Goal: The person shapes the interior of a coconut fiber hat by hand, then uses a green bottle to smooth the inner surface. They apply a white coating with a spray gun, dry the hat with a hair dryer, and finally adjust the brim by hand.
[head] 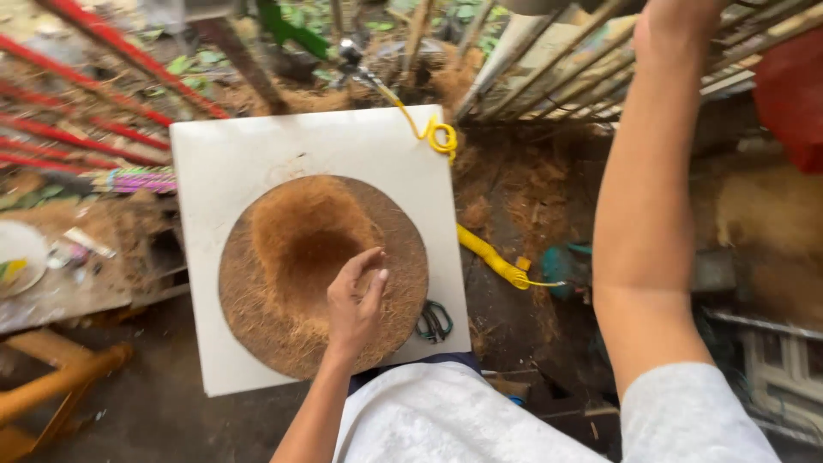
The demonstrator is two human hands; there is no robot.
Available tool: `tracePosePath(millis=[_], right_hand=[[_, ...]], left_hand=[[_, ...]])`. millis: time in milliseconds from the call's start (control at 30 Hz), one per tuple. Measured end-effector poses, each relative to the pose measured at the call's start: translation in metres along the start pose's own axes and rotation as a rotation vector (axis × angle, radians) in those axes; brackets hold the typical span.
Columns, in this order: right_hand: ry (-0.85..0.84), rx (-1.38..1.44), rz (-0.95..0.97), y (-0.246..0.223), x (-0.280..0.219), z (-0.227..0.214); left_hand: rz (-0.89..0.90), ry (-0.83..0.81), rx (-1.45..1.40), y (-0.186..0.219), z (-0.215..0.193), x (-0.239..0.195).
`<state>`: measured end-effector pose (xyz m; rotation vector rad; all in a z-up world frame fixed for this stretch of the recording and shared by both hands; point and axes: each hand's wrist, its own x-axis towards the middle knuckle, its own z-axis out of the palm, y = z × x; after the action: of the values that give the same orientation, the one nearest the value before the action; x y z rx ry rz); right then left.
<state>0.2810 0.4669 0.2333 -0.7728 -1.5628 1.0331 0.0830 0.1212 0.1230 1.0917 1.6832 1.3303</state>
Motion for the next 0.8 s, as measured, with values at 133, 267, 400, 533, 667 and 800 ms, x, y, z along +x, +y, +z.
tracePosePath(millis=[133, 267, 400, 533, 667, 800], right_hand=[[-0.167, -0.095, -0.092, 0.031, 0.022, 0.042], [-0.407, -0.479, -0.3, 0.038, 0.008, 0.159], [-0.422, -0.639, -0.043, 0.081, -0.006, 0.244], [-0.35, -0.566, 0.01, 0.153, -0.005, 0.274], [-0.287, -0.288, -0.117, 0.167, -0.012, 0.277], [-0.361, -0.183, -0.21, 0.101, -0.026, 0.259]], left_hand=[[-0.158, 0.092, -0.032, 0.0, 0.002, -0.004], [-0.131, 0.137, -0.031, 0.024, -0.007, 0.003], [-0.119, 0.21, -0.059, 0.042, -0.034, -0.014], [-0.248, 0.4, -0.11, 0.025, -0.066, -0.051], [-0.36, 0.568, -0.161, -0.008, -0.082, -0.094], [-0.434, 0.657, -0.043, -0.049, -0.08, -0.128]])
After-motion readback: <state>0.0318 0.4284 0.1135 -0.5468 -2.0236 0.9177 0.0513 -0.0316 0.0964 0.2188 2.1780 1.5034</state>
